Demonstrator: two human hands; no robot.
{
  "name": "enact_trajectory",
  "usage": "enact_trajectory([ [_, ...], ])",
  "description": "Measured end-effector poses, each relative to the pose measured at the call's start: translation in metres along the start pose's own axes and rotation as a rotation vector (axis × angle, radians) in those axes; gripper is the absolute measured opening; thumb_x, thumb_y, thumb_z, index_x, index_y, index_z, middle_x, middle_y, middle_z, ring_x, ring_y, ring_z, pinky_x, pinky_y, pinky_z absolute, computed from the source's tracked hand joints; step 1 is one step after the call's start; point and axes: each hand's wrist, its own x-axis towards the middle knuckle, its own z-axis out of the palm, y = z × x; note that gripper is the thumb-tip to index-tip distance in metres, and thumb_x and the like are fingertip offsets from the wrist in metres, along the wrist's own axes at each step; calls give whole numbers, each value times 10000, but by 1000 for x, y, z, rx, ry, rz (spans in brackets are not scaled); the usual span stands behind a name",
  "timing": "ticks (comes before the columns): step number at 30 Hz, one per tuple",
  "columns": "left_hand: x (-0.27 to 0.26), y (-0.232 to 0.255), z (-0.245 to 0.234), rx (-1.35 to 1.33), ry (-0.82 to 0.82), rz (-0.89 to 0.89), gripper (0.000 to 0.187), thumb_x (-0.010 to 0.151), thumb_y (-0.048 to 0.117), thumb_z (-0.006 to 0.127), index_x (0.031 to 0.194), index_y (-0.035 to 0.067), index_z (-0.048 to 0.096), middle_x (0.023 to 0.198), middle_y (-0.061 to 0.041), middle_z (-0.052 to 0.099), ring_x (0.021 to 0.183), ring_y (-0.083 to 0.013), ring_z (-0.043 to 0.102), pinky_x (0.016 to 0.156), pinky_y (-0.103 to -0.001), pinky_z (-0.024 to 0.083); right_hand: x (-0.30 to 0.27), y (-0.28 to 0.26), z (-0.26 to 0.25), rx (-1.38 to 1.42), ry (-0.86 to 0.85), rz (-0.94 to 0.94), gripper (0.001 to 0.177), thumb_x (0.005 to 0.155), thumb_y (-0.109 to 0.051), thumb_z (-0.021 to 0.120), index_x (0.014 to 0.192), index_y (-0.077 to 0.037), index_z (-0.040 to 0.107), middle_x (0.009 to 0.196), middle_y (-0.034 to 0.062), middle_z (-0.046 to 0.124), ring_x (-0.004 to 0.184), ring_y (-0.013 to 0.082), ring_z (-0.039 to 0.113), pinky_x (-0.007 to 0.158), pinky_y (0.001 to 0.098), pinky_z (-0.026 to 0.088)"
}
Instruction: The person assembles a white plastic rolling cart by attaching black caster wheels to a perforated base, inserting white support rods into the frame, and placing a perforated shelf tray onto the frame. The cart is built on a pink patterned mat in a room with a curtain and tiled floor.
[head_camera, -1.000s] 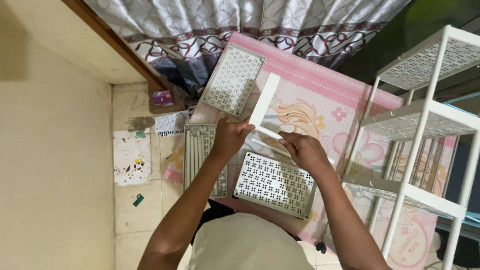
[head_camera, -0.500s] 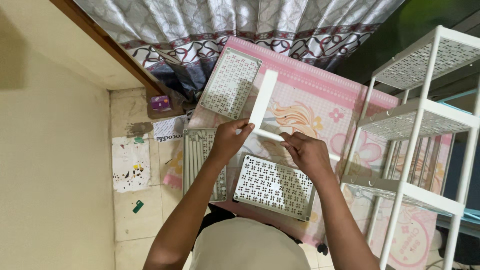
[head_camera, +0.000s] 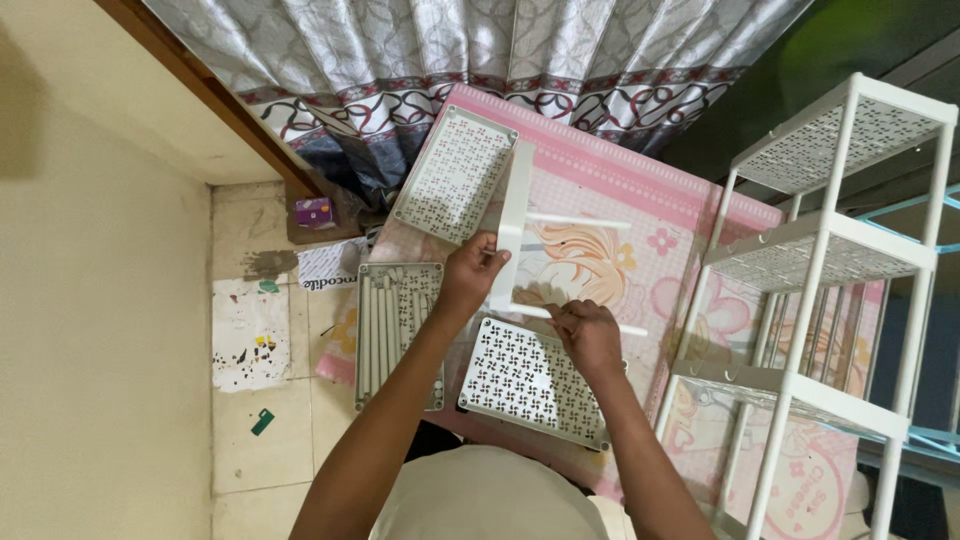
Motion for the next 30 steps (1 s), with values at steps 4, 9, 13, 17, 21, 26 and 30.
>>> enact_trajectory([
  [4, -10, -13, 7, 181, 46, 27, 168, 933, 120, 729, 1066, 24, 692, 886, -84, 749, 767, -114, 695, 699, -285, 564, -11, 12, 28, -9, 20, 79, 223, 837, -204, 787, 1053, -150, 806, 855, 54, 715, 814, 275, 642, 742, 408, 505],
  [9, -18, -32, 7, 271, 43, -22, 148, 913, 119, 735, 1021, 18, 722, 901, -100, 757, 771, -150, 716, 718, -302, 563, -19, 32, 60, -13, 5, 107, 258, 833, -201, 766, 1081, -131, 785, 932, 84, 725, 890, 308, 637, 820, 440, 476],
  [13, -24, -55, 7, 262, 43, -93, 180, 888, 141, 770, 1016, 15, 755, 877, -108, 785, 748, -160, 713, 708, -307, 553, -24, 52, 87, -3, -75, 181, 237, 858, -169, 745, 1090, -133, 777, 981, 88, 724, 945, 326, 632, 881, 485, 468],
  [17, -27, -82, 8, 249, 59, -59, 199, 868, 135, 790, 1024, 12, 771, 917, -115, 794, 795, -149, 737, 725, -302, 564, -24, 66, 106, 47, -114, 237, 264, 884, -114, 710, 1142, -126, 763, 1104, 74, 731, 1062, 303, 649, 1083, 556, 401],
  [21, -30, -104, 8, 212, 51, -156, 216, 870, 130, 778, 1059, 24, 772, 934, -124, 797, 789, -156, 742, 728, -297, 569, -27, 65, 107, 58, -190, 269, 246, 858, -68, 688, 1083, -127, 767, 1182, 39, 747, 1162, 262, 647, 1186, 605, 290],
  [26, -35, -115, 10, 380, 47, -207, 197, 887, 131, 769, 1055, 29, 772, 926, -152, 783, 776, -200, 741, 716, -309, 555, -30, 52, 99, 67, -152, 213, 348, 836, -45, 686, 1157, -147, 772, 1121, 51, 745, 1113, 261, 659, 1187, 612, 307],
  [30, -40, -116, 13, 324, 43, -306, 219, 916, 150, 740, 1096, 25, 741, 939, -151, 781, 815, -251, 764, 737, -343, 569, -33, 35, 93, 127, -115, 176, 345, 819, -10, 681, 1126, -136, 773, 1132, 47, 745, 1108, 257, 665, 1195, 606, 309],
])
